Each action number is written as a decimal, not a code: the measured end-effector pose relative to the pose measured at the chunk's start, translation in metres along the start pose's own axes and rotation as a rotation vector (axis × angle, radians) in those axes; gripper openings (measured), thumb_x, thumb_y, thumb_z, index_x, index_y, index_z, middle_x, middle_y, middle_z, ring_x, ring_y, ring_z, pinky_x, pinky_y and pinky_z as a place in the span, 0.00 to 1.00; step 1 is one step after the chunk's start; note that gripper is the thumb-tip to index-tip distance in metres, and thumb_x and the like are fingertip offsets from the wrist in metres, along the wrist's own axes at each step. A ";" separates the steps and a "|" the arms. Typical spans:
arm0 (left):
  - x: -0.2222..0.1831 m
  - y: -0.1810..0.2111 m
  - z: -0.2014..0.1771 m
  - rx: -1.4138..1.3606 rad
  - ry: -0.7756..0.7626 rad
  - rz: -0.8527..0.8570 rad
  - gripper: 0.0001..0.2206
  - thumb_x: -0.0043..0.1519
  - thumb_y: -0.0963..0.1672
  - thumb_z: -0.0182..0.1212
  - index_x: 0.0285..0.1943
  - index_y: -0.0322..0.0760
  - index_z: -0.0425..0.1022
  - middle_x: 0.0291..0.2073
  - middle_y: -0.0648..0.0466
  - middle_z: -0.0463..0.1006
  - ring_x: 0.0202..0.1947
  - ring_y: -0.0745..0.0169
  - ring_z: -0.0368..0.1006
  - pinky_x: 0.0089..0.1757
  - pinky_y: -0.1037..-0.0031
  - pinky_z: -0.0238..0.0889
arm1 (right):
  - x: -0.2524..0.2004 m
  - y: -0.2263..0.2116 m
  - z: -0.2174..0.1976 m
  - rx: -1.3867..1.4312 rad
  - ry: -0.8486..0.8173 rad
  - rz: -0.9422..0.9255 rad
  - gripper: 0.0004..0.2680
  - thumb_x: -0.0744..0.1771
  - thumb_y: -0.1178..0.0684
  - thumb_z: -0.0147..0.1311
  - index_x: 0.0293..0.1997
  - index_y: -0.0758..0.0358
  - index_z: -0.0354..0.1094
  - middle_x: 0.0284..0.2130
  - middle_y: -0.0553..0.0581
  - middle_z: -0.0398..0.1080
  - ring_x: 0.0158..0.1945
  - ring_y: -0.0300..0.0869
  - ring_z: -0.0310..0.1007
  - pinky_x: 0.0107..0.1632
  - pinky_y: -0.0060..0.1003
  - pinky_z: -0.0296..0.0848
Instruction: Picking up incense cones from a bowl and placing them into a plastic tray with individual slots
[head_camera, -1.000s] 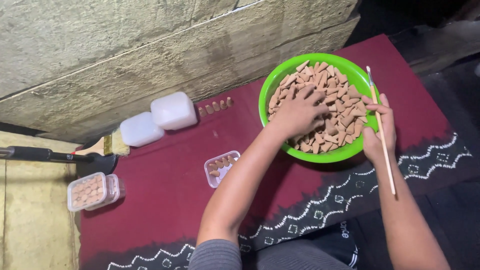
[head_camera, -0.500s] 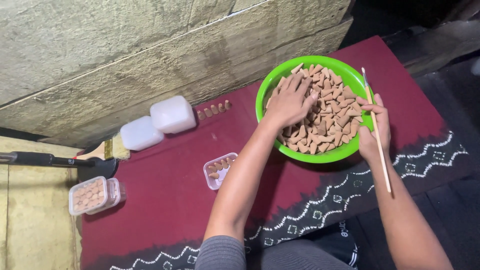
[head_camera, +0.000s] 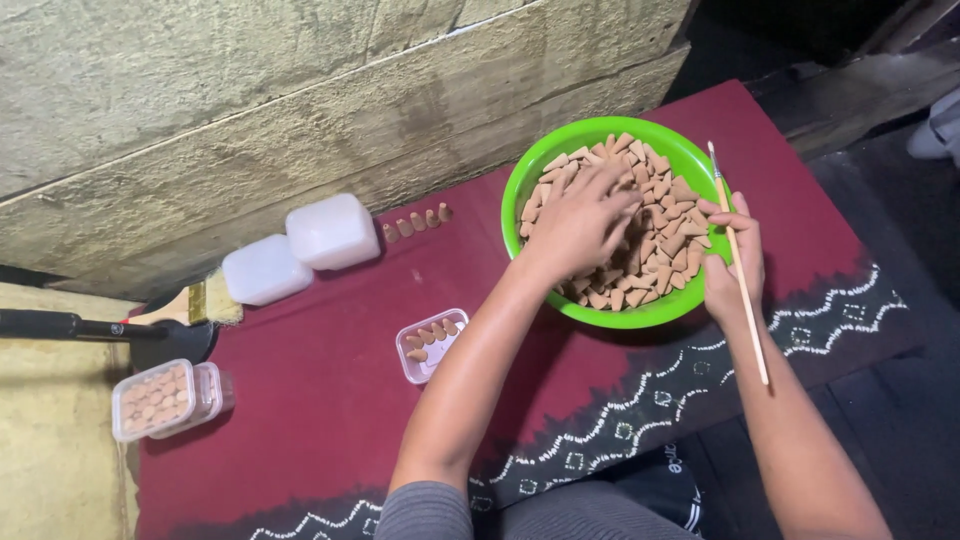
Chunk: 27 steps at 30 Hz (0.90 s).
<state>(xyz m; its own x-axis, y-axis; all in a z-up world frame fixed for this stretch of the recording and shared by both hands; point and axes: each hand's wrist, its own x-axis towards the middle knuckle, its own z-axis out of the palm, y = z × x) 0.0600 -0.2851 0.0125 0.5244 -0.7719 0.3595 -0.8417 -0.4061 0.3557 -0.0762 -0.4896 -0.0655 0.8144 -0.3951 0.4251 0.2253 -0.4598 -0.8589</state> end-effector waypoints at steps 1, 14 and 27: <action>0.005 -0.008 0.003 -0.004 0.000 -0.001 0.14 0.64 0.46 0.57 0.58 0.46 0.78 0.66 0.44 0.68 0.69 0.40 0.62 0.63 0.40 0.54 | 0.000 0.000 0.000 -0.003 -0.001 0.002 0.16 0.62 0.70 0.39 0.53 0.62 0.57 0.61 0.67 0.68 0.81 0.61 0.38 0.78 0.63 0.34; -0.027 -0.011 0.009 0.059 -0.348 -0.232 0.32 0.65 0.62 0.40 0.75 0.50 0.58 0.74 0.43 0.53 0.76 0.37 0.47 0.66 0.43 0.48 | 0.000 0.000 0.000 0.031 -0.001 0.033 0.16 0.62 0.70 0.39 0.53 0.61 0.56 0.62 0.65 0.68 0.81 0.60 0.38 0.79 0.61 0.34; -0.072 0.049 0.029 0.063 -0.216 -0.116 0.29 0.64 0.53 0.56 0.75 0.45 0.60 0.71 0.38 0.59 0.75 0.33 0.48 0.67 0.40 0.40 | 0.000 -0.012 0.002 0.055 -0.016 0.062 0.16 0.62 0.70 0.39 0.53 0.59 0.55 0.61 0.63 0.68 0.82 0.61 0.37 0.80 0.62 0.31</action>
<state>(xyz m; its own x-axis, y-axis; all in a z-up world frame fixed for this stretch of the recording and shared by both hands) -0.0224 -0.2632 -0.0209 0.5843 -0.8019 0.1247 -0.7872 -0.5226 0.3274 -0.0777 -0.4831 -0.0557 0.8363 -0.4082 0.3660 0.2028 -0.3898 -0.8983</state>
